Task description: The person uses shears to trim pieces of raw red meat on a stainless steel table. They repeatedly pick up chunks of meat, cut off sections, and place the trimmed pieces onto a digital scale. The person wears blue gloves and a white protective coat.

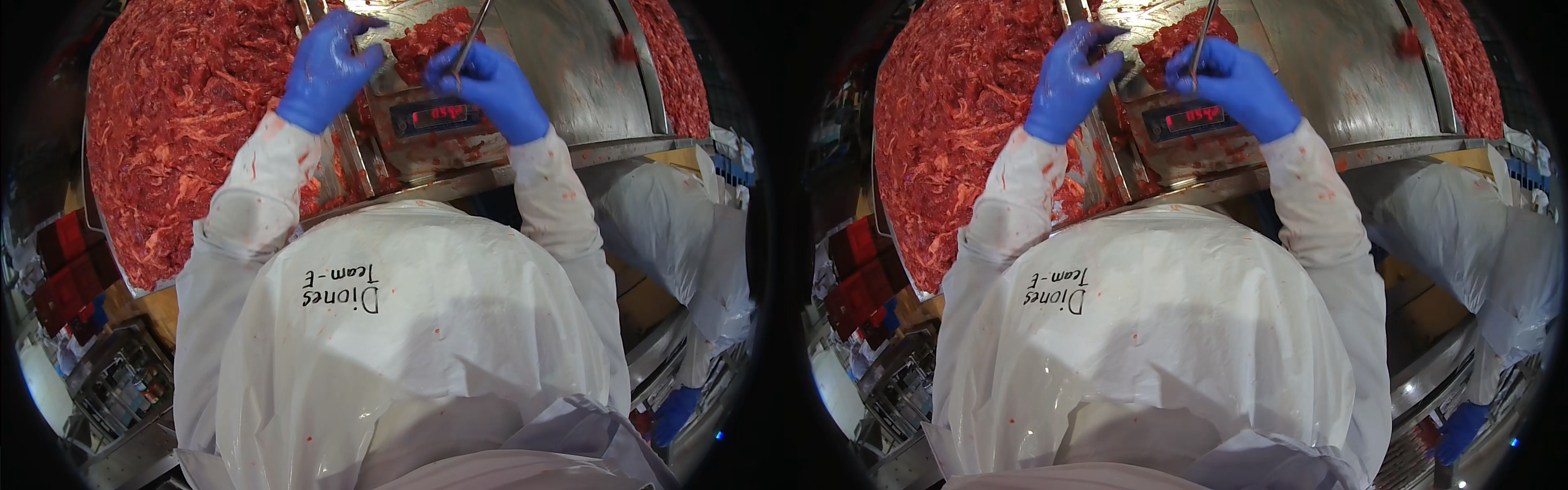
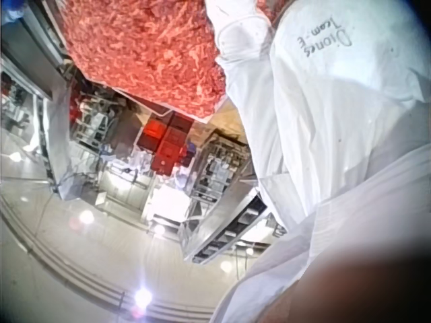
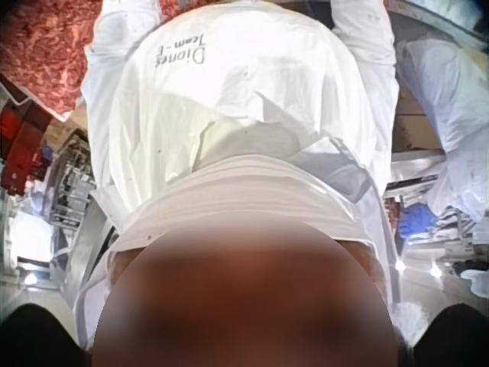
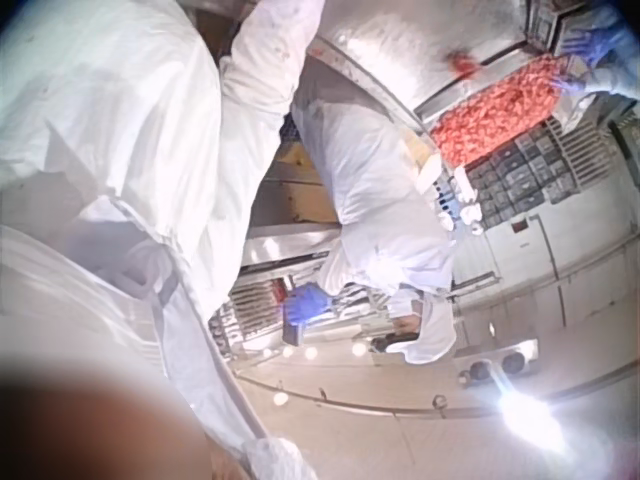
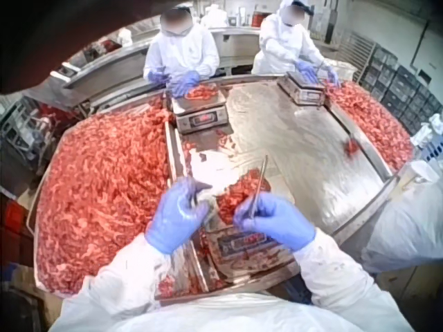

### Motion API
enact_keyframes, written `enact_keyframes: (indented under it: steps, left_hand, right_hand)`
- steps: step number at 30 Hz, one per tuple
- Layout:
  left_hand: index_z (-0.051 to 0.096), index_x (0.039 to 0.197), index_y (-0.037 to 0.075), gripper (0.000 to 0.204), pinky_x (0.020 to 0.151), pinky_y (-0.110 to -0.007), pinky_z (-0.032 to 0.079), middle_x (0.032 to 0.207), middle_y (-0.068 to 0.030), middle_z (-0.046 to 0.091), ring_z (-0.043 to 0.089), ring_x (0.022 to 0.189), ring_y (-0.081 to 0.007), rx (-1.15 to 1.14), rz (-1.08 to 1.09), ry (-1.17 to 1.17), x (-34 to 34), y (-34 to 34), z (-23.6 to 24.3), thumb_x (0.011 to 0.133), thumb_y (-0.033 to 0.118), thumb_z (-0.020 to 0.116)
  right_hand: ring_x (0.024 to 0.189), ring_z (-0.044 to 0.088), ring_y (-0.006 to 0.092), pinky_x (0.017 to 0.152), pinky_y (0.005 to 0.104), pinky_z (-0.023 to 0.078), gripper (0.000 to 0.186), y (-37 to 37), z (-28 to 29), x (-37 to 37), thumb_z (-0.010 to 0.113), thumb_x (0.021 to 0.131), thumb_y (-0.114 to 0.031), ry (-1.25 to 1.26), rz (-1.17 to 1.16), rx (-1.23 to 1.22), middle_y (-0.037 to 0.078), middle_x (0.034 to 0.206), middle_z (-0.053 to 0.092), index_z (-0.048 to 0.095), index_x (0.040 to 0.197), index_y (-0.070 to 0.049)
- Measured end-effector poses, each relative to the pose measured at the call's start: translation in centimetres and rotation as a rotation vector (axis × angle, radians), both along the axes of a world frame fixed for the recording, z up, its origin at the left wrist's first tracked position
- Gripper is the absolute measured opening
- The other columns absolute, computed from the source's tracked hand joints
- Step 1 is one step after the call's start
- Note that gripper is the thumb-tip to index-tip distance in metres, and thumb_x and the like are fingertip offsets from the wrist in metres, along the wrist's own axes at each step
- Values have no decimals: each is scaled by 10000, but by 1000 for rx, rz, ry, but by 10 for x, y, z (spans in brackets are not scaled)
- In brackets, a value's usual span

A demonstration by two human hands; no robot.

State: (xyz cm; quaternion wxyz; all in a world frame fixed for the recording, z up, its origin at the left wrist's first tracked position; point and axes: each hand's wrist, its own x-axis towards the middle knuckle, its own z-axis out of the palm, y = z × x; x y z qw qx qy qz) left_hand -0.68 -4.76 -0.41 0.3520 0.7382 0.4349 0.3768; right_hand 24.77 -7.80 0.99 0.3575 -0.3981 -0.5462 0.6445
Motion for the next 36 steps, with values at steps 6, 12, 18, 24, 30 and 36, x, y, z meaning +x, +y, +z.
enact_keyframes:
  steps: [6,12,18,24,30,36]
  left_hand:
    - [762,1037,85,192,876,-398,568,1072,-114,721,695,983,-306,350,-15,416,2,-31,-8,850,125,781]
    - [752,1002,58,174,885,-391,562,1052,-110,728,696,997,-300,219,66,221,-20,-38,-10,846,119,798]
    - [747,990,47,185,892,-406,556,1044,-116,727,689,1003,-318,227,66,309,-22,-40,-13,840,143,796]
    - [738,965,42,145,897,-417,547,1034,-121,729,686,1019,-321,329,20,277,-17,-32,-6,830,93,758]
    - [763,1072,39,223,947,-347,530,1089,-106,731,693,1037,-243,96,130,201,-53,-60,-8,865,12,684]
    - [731,1179,1,243,912,-275,523,1151,-66,701,658,1027,-117,-307,536,-341,-84,-71,-50,947,27,668]
  right_hand:
    - [1045,691,161,971,339,555,401,-21,-34,40,792,930,-208,-264,349,-254,84,1169,718,667,1253,-6]
    - [1007,702,164,901,315,553,411,-22,-18,53,755,962,-324,-87,557,-342,74,1070,739,681,1235,-27]
    - [772,702,137,734,282,544,283,-6,-15,-2,704,978,-239,-82,345,-420,47,892,719,705,1152,-16]
    - [819,699,139,796,329,606,273,-21,-20,-10,690,997,-214,143,248,-630,62,946,714,698,1167,0]
    - [808,695,141,758,315,609,284,-20,-31,-28,707,978,-199,13,263,-539,84,968,724,708,1155,22]
    - [860,733,224,779,345,586,344,-39,-20,-70,774,916,-220,-189,620,-211,142,981,735,700,1183,-16]
